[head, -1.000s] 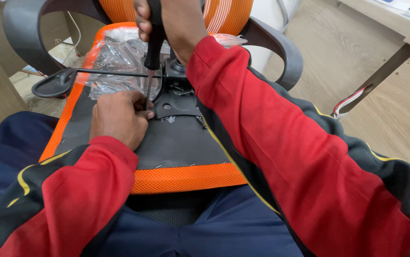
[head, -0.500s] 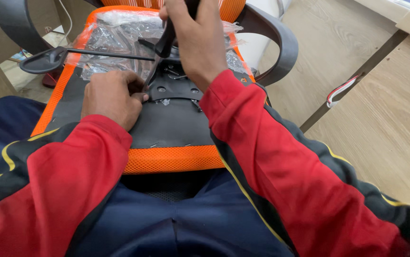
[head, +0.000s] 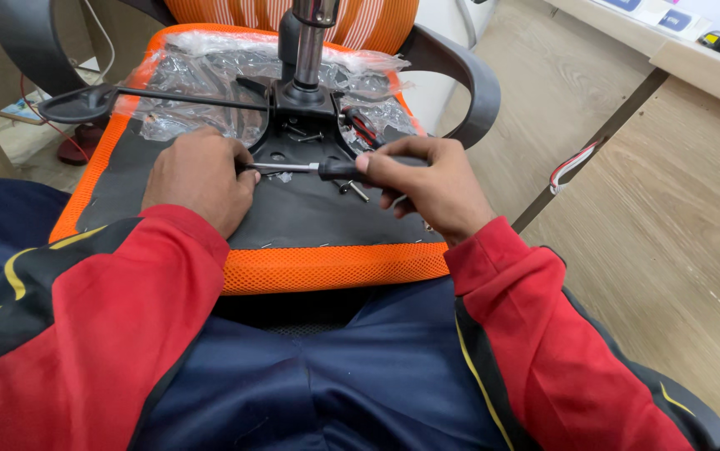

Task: The person sits with an office chair seat turned upside down on their lap and uses a screwdriver to unscrew bolts fastening the metal seat plate to the underside of the seat cushion, removing the screws one at a time and setting them on the seat plate.

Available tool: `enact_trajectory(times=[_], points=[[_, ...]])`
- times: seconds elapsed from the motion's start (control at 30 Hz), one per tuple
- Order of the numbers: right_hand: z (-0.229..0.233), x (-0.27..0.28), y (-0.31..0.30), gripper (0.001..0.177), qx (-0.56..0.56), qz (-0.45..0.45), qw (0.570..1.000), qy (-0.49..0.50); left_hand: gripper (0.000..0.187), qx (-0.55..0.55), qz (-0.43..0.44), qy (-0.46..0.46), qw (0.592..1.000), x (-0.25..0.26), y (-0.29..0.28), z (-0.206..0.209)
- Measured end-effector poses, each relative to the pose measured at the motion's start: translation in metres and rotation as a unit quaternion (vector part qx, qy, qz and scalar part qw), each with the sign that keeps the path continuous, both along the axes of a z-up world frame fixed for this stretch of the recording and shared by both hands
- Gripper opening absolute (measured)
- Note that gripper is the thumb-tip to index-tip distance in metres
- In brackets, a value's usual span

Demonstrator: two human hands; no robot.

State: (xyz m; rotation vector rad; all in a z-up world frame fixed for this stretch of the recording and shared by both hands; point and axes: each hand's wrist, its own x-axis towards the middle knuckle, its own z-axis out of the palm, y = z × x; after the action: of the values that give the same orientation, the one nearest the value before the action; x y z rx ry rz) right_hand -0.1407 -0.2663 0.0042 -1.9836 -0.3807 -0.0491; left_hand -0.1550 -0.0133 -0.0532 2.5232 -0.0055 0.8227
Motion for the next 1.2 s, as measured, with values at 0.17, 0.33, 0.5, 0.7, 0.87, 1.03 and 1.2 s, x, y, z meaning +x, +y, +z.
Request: enact_trajectory(times=[0.17,0.33,0.5,0.7,0.87,1.03,1.2], points=[[-0.011,-0.010,0.003,0.035,-0.184,0.164,0.946,-0.209,0.016,-0.051,-0.001,0.047,0.998,-0.004,0.002,0.003],[-0.026,-0.005,0.050,0.040,-0.134,0.014,0.991,0.002,0.026,-0.185,0.042,-0.035,0.981,0.000,0.012,-0.003],[-0.037,0.019,0.112,0.038,-0.133,0.044,0.957,-0.255,0.040,-0.175,0.053,-0.084,0.980,0.012,0.020,-0.016],[-0.055,0.031,0.105,0.027,-0.122,0.005,0.914,-0.388,0.051,-0.076,0.027,-0.021,0.997,0.013,0.019,-0.021],[-0.052,0.052,0.027,0.035,-0.209,-0.114,0.899,-0.368,0.059,0.022,-0.038,-0.001,0.999,0.007,0.009,-0.014],[-0.060,0.066,-0.016,0.043,-0.322,-0.071,0.897,-0.292,0.076,0.044,-0.045,0.127,0.990,0.014,0.002,-0.013],[-0.069,0.067,-0.019,0.022,-0.297,-0.141,0.915,-0.233,0.087,0.063,-0.044,0.153,0.985,0.024,0.002,-0.015]])
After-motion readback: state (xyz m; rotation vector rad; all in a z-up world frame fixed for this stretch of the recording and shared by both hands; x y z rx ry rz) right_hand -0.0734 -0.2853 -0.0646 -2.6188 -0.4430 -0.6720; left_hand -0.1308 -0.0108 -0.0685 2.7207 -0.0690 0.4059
